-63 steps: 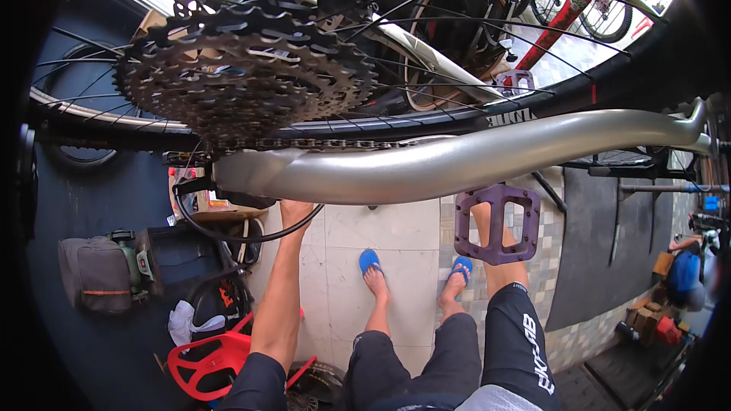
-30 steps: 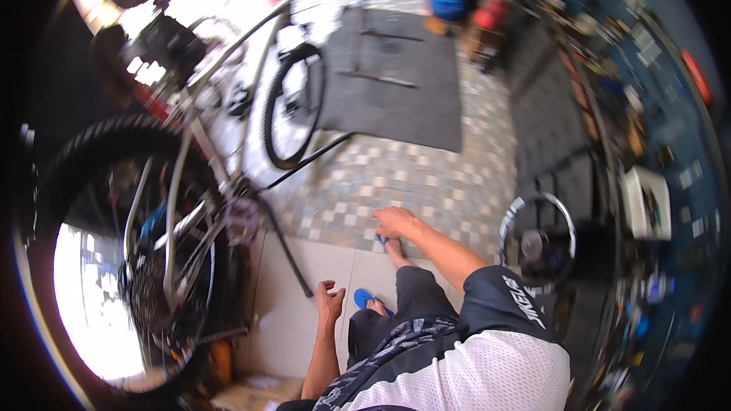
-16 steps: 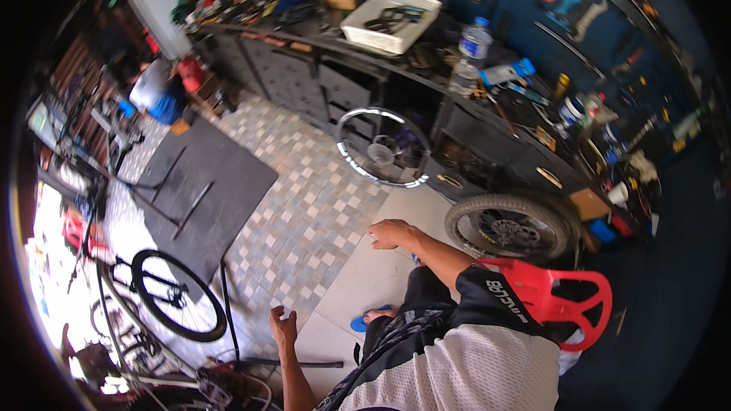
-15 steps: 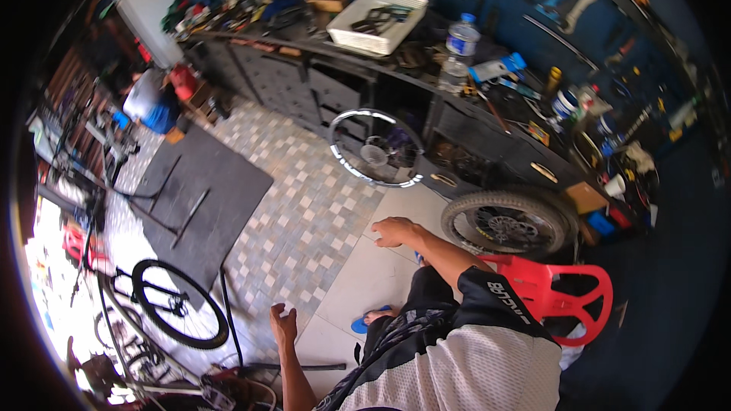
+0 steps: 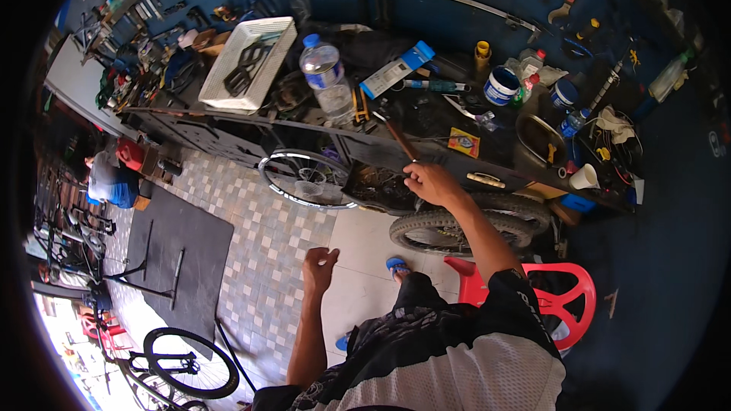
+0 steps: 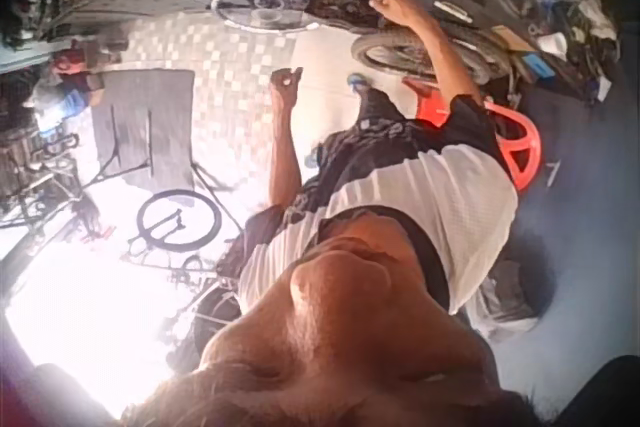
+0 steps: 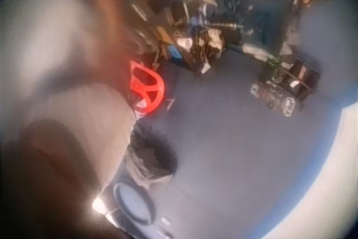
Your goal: The person removes a bicycle chain from the rear derailleur and cassette, then uses a chain tool to break the chain. They route the chain through the derailleur and around the cassette, then use the chain tool to reconnect the chain links.
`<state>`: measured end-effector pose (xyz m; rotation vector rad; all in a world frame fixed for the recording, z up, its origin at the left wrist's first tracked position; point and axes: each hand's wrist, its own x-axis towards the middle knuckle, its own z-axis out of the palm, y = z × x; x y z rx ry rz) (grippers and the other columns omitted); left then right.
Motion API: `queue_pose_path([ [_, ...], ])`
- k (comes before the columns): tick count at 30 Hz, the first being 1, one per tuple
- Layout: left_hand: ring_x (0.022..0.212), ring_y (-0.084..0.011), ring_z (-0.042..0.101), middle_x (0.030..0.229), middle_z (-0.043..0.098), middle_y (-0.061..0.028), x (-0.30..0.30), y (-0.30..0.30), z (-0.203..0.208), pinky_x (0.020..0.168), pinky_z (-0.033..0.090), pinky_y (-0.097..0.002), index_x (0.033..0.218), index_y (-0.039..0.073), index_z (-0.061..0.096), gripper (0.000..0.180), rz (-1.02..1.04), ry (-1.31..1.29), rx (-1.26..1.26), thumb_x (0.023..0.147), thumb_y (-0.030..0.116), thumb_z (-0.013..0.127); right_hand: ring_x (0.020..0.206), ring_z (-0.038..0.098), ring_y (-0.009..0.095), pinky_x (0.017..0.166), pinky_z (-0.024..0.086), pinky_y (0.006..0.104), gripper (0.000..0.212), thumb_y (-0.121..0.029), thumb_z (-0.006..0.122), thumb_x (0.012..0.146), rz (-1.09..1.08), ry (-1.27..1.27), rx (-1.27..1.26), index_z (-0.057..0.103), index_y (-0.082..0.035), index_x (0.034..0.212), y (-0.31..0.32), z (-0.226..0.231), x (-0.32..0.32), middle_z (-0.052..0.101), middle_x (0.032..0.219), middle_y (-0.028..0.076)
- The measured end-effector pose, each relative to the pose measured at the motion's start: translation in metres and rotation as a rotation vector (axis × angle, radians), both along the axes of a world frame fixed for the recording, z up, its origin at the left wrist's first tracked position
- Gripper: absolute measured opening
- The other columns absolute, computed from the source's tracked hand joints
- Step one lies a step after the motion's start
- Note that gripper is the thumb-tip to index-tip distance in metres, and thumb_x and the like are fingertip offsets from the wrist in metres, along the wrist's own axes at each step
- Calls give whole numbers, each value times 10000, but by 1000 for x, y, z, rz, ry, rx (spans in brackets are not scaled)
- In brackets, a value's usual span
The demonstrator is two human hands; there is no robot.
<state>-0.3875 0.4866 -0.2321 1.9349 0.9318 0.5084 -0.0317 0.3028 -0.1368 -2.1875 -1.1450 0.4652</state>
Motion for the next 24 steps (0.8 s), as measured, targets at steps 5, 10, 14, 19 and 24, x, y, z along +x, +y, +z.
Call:
queue_pose_path([
  [5, 858, -304, 752, 1037, 702, -210, 85, -32, 28, 784, 618, -383, 948, -22, 748, 268, -142, -13, -106, 904, 227, 837, 928, 758, 300, 786, 589, 408, 338, -264, 724, 976, -81, 4, 23, 702, -84, 1261, -24, 21, 52, 776, 1032, 129],
  [10, 878, -312, 763, 1064, 691, -223, 102, -29, 33, 777, 636, -373, 982, -19, 749, 238, -216, 63, -131, 926, 204, 812, 929, 769, 287, 789, 599, 393, 319, -246, 730, 979, -99, 16, 114, 711, -65, 1242, -36, 23, 79, 775, 1048, 148],
  [14, 870, -299, 750, 1049, 696, -205, 89, -14, 23, 767, 643, -369, 994, -15, 750, 217, -173, 116, -81, 935, 187, 804, 906, 779, 287, 770, 605, 387, 296, -244, 727, 983, -123, 46, 161, 725, -55, 1210, -43, 24, 92, 776, 1060, 174],
  [19, 878, -297, 738, 1035, 702, -193, 79, -10, 19, 772, 641, -369, 1004, -9, 747, 235, -99, 183, -48, 942, 212, 797, 861, 769, 201, 744, 586, 330, 274, -243, 718, 1006, -342, 121, 341, 730, -71, 1218, -66, 24, 133, 786, 958, 131],
  [24, 888, -300, 736, 1037, 703, -196, 84, -20, 13, 776, 635, -370, 1006, -4, 748, 245, -84, 187, -81, 943, 228, 795, 812, 704, 99, 724, 540, 275, 198, -182, 693, 1034, -603, -3, 469, 744, -97, 1204, -103, 22, 194, 779, 910, 53],
])
